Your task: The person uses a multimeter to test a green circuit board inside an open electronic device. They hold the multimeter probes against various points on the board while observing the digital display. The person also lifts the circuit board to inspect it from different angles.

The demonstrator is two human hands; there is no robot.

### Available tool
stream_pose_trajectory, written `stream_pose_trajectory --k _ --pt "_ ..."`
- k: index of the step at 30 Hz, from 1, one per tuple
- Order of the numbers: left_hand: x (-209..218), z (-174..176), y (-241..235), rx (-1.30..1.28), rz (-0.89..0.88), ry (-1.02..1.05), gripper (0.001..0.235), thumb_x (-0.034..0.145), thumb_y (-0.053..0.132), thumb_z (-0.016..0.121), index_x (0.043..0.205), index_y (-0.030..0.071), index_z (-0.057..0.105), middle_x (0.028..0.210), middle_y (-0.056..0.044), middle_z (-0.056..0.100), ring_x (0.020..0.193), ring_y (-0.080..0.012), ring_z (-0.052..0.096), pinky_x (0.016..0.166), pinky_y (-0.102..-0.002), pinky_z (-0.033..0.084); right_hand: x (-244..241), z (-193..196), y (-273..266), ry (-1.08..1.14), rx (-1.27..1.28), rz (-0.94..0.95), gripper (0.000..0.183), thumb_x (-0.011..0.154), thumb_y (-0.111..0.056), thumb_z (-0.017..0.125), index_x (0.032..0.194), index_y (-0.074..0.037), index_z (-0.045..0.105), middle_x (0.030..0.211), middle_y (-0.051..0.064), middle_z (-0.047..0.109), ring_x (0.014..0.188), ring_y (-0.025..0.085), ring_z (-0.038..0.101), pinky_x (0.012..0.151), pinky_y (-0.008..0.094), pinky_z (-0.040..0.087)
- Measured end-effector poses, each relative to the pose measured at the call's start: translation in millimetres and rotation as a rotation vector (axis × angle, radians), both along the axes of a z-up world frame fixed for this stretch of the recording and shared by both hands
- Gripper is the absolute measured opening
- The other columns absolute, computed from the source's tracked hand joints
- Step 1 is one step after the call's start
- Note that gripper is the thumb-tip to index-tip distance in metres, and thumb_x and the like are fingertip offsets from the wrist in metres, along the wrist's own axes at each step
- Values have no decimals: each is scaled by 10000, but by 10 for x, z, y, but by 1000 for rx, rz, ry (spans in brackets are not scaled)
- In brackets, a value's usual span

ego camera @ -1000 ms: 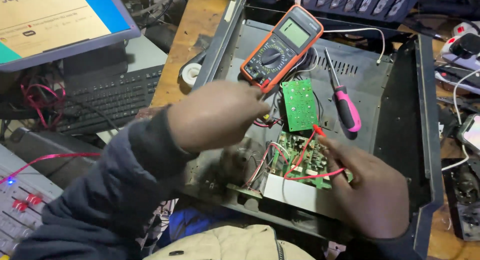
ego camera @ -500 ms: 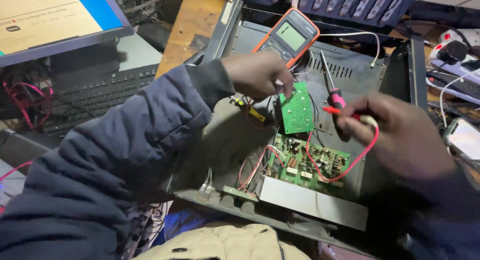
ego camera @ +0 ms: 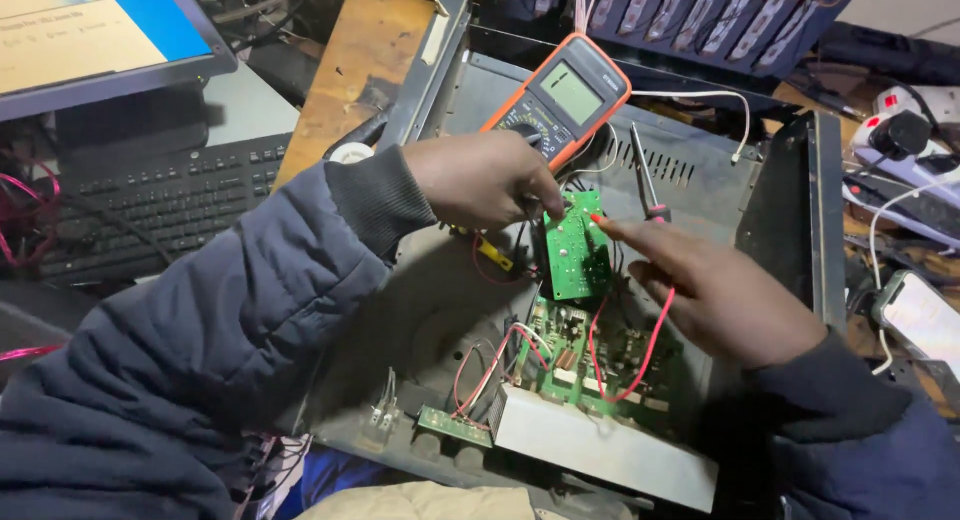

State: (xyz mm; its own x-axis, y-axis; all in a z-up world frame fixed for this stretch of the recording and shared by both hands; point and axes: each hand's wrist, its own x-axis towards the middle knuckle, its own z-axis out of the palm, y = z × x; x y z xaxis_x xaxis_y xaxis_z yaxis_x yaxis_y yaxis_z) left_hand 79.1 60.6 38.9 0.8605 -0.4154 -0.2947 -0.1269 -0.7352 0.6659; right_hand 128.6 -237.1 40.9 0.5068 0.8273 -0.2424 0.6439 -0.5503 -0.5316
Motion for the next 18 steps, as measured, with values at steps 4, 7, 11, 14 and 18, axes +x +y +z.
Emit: stream_pose_trajectory --k 4,7,11,14,18 --pt "-3 -26 -1 27 6 8 437 961 72 564 1301 198 809 1303 -12 818 1146 -189 773 970 -355 611 6 -117 -7 93 -146 58 729 1014 -241 608 1696 -329 364 1646 46 571 1406 283 596 1044 408 476" --pt "-29 45 -15 45 0 39 499 932 31 560 1345 200 783 1339 -10 804 1172 -185 767 994 -356 621 -20 -115 -28 90 -184 89 821 975 -145 597 1722 -306 296 1691 66 499 1487 325 514 1074 449 468" --pt "-46 88 -30 92 -8 75 653 863 -60 520 1386 243 768 1390 -11 781 1200 -209 758 933 -383 618 -17 -123 -62 23 -200 93 981 875 43 615 1727 -308 279 1710 66 477 1546 329 464 1061 468 491" --pt "-17 -4 0 60 -23 -7 623 849 -33 525 1363 214 778 1320 -9 808 1156 -201 764 945 -372 601 -58 45 7 -26 -289 -42 1009 838 6 654 1697 -448 384 1472 170 662 1487 348 535 826 340 535" --pt "33 -136 14 49 -22 -32 726 765 -51 597 1430 210 730 1465 -27 728 1269 -216 704 1044 -372 556 -44 80 -24 -147 -179 -66 671 879 -243 784 1521 -303 599 1141 32 699 978 302 734 796 430 526"
